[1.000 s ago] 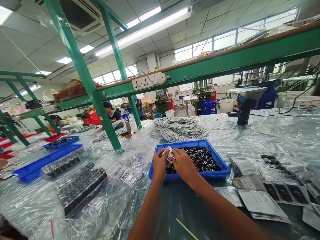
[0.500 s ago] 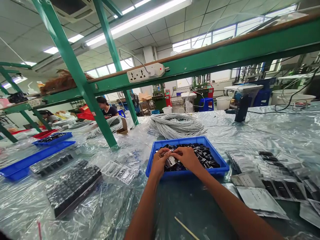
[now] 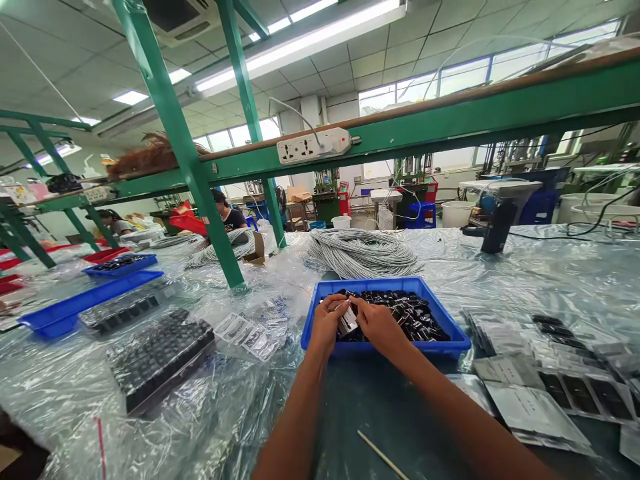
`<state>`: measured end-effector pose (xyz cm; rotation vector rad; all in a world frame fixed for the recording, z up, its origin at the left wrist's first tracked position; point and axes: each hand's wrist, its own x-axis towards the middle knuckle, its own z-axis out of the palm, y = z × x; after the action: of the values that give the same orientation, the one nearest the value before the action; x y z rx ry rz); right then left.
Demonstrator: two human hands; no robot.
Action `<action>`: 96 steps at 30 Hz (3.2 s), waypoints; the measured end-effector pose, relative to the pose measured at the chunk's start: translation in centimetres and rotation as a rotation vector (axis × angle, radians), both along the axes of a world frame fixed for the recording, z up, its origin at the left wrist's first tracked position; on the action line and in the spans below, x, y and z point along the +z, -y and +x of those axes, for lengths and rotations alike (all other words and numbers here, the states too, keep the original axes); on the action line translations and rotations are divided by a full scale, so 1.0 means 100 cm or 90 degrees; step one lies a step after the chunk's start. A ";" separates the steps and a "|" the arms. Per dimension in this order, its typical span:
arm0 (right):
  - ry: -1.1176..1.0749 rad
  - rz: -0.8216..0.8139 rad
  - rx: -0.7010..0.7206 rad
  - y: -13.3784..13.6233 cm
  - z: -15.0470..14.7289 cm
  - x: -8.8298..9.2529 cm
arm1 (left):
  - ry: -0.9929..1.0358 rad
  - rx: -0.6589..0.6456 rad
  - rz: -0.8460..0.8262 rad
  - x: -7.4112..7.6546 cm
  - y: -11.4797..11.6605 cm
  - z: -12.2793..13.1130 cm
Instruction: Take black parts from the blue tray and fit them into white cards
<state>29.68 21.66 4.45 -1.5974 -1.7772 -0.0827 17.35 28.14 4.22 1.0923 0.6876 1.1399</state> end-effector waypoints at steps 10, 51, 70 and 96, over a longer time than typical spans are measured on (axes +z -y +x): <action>-0.055 0.034 -0.010 -0.002 0.000 -0.008 | -0.008 0.132 0.000 -0.015 -0.007 0.008; -0.286 -0.015 0.040 -0.004 0.006 -0.011 | -0.033 0.051 -0.023 -0.011 0.002 0.012; 0.080 0.042 -0.035 -0.009 0.012 -0.028 | -0.404 0.102 0.232 0.006 0.019 0.005; 0.059 0.184 0.043 -0.007 -0.004 -0.021 | -0.027 0.072 0.054 -0.021 0.007 0.010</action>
<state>29.26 22.33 2.33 -1.3440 -1.7952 -0.3702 18.34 27.40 2.15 1.1636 0.7471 1.2557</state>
